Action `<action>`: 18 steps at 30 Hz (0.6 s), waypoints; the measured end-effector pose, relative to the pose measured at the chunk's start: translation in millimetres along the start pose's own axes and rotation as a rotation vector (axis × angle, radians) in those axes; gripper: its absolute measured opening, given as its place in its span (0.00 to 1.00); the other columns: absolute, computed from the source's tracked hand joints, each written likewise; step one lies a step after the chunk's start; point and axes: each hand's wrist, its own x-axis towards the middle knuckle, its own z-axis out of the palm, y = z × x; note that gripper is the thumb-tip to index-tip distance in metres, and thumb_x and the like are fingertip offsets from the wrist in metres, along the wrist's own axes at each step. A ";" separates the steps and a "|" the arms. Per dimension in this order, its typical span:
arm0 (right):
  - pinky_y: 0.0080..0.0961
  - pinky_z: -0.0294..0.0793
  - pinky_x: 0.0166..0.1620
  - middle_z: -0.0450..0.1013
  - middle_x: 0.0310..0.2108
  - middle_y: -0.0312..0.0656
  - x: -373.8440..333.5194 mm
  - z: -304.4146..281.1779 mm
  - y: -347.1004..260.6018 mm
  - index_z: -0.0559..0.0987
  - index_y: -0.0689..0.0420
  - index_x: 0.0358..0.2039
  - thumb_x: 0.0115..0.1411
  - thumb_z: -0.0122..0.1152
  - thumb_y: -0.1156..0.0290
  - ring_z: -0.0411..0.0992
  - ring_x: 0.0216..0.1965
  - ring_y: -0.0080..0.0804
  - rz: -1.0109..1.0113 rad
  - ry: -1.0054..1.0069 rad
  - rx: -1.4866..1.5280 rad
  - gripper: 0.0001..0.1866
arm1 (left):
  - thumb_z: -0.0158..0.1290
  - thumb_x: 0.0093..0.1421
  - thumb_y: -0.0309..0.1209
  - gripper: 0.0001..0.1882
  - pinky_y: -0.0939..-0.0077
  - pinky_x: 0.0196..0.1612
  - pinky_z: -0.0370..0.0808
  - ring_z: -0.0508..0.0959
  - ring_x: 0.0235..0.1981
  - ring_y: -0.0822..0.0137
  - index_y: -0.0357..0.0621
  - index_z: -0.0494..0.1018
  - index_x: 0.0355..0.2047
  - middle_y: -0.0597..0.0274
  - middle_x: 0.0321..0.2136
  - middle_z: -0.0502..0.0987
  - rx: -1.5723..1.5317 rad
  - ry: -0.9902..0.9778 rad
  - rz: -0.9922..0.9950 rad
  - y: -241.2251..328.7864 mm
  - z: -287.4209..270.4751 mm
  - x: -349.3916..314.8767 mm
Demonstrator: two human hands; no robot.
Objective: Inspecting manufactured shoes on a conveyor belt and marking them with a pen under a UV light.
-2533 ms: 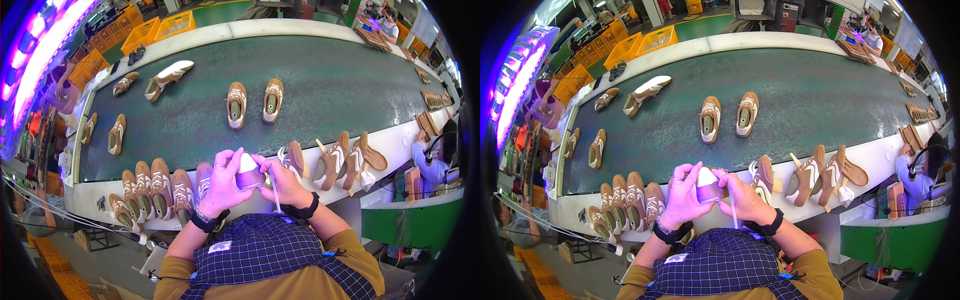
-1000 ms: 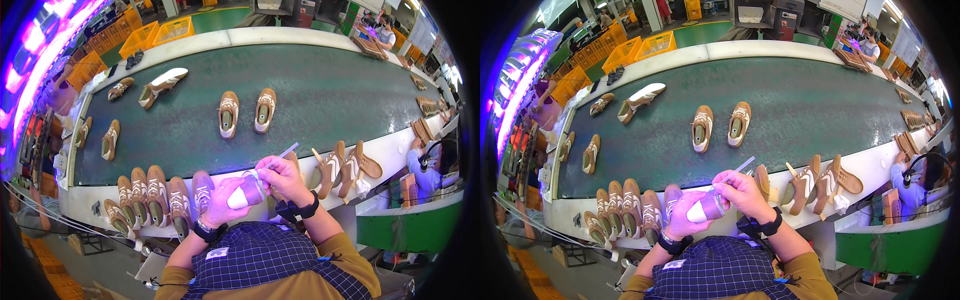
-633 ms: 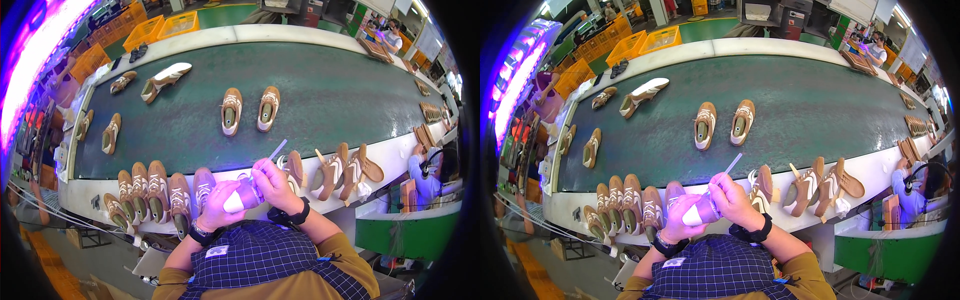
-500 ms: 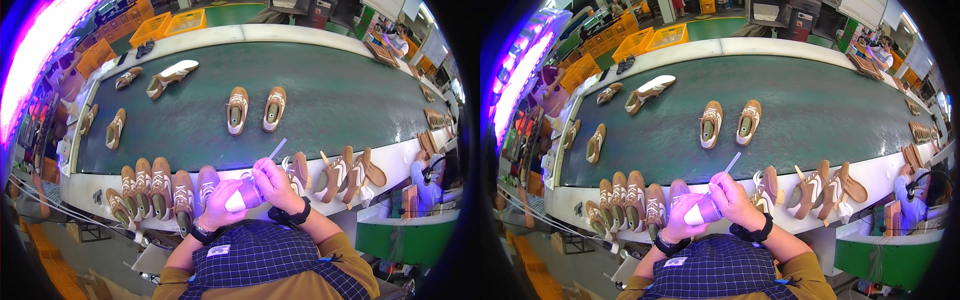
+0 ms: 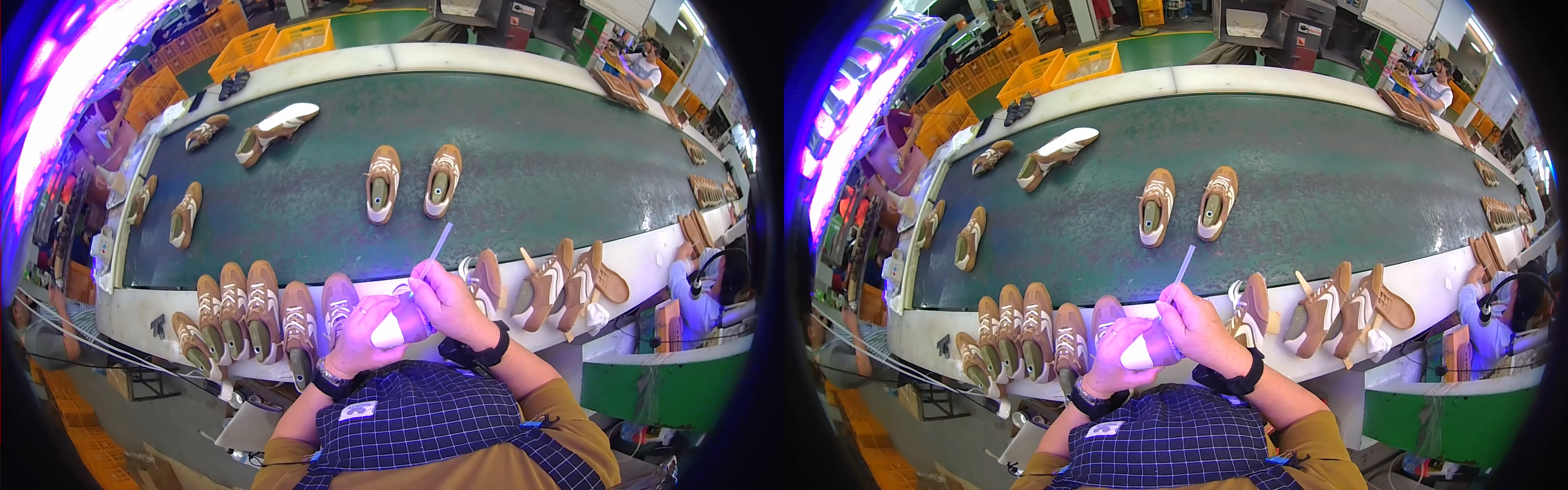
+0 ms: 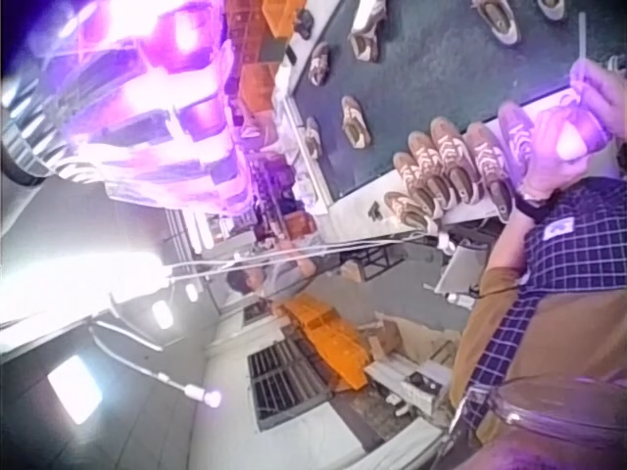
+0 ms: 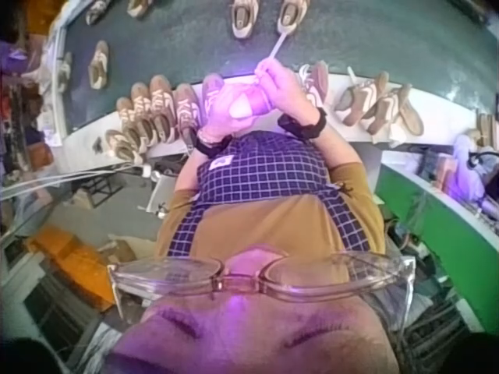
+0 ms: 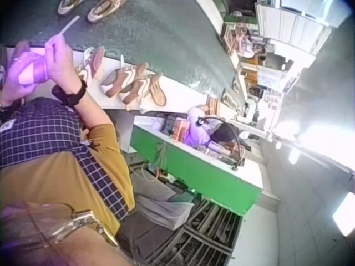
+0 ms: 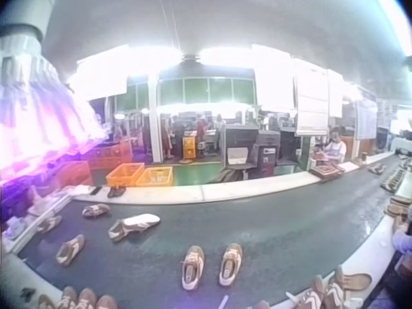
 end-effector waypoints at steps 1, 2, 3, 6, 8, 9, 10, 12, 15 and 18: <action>0.24 0.70 0.30 0.71 0.24 0.39 -0.5 0.1 -0.3 0.69 0.60 0.36 0.61 0.50 0.71 0.71 0.26 0.26 -0.001 0.002 0.001 0.07 | 0.65 0.35 0.30 0.33 0.63 0.45 0.72 0.74 0.41 0.51 0.34 0.68 0.44 0.47 0.40 0.72 0.005 0.000 0.003 0.3 0.0 0.0; 0.25 0.70 0.30 0.71 0.24 0.40 -1.0 -0.1 -0.4 0.69 0.60 0.36 0.61 0.50 0.71 0.71 0.26 0.27 0.003 0.003 -0.015 0.07 | 0.65 0.35 0.30 0.33 0.63 0.45 0.72 0.74 0.41 0.51 0.34 0.68 0.44 0.47 0.40 0.72 0.001 -0.005 0.009 0.6 0.2 0.1; 0.25 0.70 0.30 0.71 0.24 0.41 -1.5 -0.2 -0.4 0.69 0.60 0.36 0.61 0.50 0.70 0.72 0.26 0.27 0.024 0.002 -0.036 0.07 | 0.65 0.35 0.30 0.33 0.63 0.45 0.72 0.74 0.41 0.51 0.34 0.68 0.44 0.47 0.40 0.72 0.002 -0.006 0.013 0.9 0.6 0.3; 0.30 0.70 0.30 0.71 0.22 0.46 -2.5 0.5 -0.2 0.69 0.60 0.35 0.60 0.49 0.71 0.73 0.25 0.38 -0.012 0.020 -0.051 0.06 | 0.65 0.35 0.30 0.33 0.63 0.44 0.72 0.74 0.40 0.51 0.34 0.68 0.44 0.47 0.40 0.72 0.003 -0.010 0.021 1.7 0.7 0.3; 0.29 0.70 0.30 0.71 0.23 0.46 -3.6 0.1 0.0 0.69 0.60 0.35 0.60 0.49 0.71 0.73 0.25 0.37 -0.037 0.023 -0.056 0.06 | 0.65 0.35 0.30 0.33 0.63 0.44 0.71 0.74 0.40 0.51 0.34 0.68 0.44 0.47 0.40 0.72 0.004 -0.011 0.025 2.1 0.4 0.3; 0.29 0.70 0.30 0.71 0.23 0.46 -4.3 -0.1 0.1 0.69 0.60 0.35 0.60 0.49 0.71 0.73 0.25 0.37 -0.034 0.022 -0.068 0.06 | 0.65 0.35 0.31 0.33 0.63 0.44 0.71 0.74 0.40 0.51 0.34 0.68 0.44 0.48 0.40 0.72 0.003 -0.018 0.014 2.4 0.4 0.4; 0.29 0.70 0.30 0.71 0.23 0.46 -4.9 -0.2 0.2 0.69 0.60 0.35 0.60 0.49 0.71 0.73 0.25 0.37 -0.050 0.020 -0.065 0.06 | 0.64 0.35 0.31 0.33 0.63 0.44 0.71 0.74 0.40 0.51 0.34 0.68 0.44 0.48 0.40 0.72 0.005 -0.023 0.003 2.7 0.4 0.3; 0.29 0.71 0.30 0.71 0.23 0.45 -6.0 -0.1 0.4 0.68 0.61 0.35 0.60 0.49 0.72 0.73 0.26 0.36 -0.039 0.029 -0.060 0.06 | 0.64 0.35 0.31 0.32 0.63 0.44 0.71 0.74 0.40 0.51 0.34 0.68 0.44 0.48 0.40 0.73 0.007 -0.015 0.003 3.2 1.0 0.7; 0.28 0.71 0.31 0.71 0.24 0.45 -6.2 -0.3 0.8 0.68 0.61 0.35 0.60 0.49 0.72 0.73 0.27 0.35 -0.048 0.035 -0.060 0.06 | 0.64 0.35 0.30 0.32 0.63 0.44 0.71 0.74 0.40 0.51 0.35 0.68 0.44 0.48 0.40 0.73 0.002 -0.005 -0.003 3.5 0.8 2.0; 0.28 0.71 0.32 0.71 0.24 0.45 -6.6 -1.1 1.4 0.68 0.61 0.35 0.60 0.50 0.72 0.73 0.27 0.35 -0.071 0.040 -0.049 0.06 | 0.64 0.35 0.30 0.32 0.63 0.45 0.71 0.74 0.40 0.51 0.35 0.68 0.43 0.48 0.40 0.73 -0.004 -0.002 -0.010 3.5 0.3 3.6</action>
